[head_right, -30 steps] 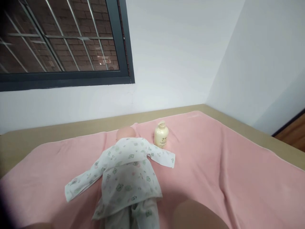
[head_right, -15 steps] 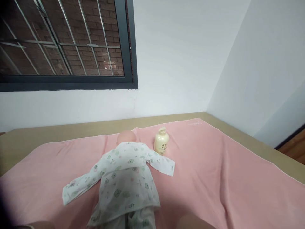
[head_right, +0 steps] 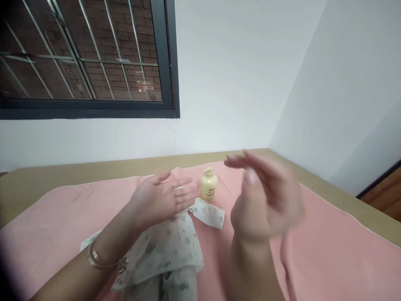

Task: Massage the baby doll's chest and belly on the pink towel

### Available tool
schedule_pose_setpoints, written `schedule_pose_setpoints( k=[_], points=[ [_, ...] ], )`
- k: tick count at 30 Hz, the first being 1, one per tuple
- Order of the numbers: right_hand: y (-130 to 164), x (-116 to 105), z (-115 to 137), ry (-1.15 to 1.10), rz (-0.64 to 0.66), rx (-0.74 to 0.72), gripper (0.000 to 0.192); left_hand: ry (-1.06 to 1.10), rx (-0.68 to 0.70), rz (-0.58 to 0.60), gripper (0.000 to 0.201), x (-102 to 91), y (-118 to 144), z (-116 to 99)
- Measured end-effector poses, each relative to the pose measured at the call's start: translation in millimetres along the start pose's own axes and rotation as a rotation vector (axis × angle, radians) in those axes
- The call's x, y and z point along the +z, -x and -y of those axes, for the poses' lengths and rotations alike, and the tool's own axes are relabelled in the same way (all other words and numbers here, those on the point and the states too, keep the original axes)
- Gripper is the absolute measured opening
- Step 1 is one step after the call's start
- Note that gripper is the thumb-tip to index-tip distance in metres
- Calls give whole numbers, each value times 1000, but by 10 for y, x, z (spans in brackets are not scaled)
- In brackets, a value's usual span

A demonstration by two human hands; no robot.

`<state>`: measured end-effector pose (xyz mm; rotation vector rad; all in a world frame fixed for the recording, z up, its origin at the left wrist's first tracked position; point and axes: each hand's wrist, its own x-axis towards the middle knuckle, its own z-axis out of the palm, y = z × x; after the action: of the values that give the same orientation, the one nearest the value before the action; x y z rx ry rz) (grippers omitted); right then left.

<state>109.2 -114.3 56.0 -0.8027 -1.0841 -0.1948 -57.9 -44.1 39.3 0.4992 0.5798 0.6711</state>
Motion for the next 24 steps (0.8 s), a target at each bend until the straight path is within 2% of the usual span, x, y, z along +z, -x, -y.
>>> schedule_pose_setpoints(
  k=[1,2,4,6,10,13,15,18,20,24],
  points=[
    [-52,8,-113,-10,-9,28,20,17,-101,15,64,-37,-111,21],
    [-108,17,-240,25,60,136,18,39,-117,0,68,-77,-213,47],
    [-205,36,-483,134,206,336,26,101,-67,-33,70,-143,-394,95],
    [-250,56,-635,332,390,437,35,172,-4,-25,70,-167,-547,119],
    [-175,150,-639,592,776,511,47,279,49,28,71,-114,-748,120],
    [-80,267,-605,755,1000,538,44,316,51,50,69,-53,-801,140],
    [-45,334,-622,881,1109,486,41,323,50,61,67,-31,-787,164],
    [-44,385,-671,984,1176,394,39,308,51,50,66,-52,-667,207],
    [-65,390,-697,1001,1183,409,40,280,44,27,65,-105,-512,247],
    [-100,326,-663,992,1121,407,42,225,17,24,62,-260,-116,359]
  ],
)
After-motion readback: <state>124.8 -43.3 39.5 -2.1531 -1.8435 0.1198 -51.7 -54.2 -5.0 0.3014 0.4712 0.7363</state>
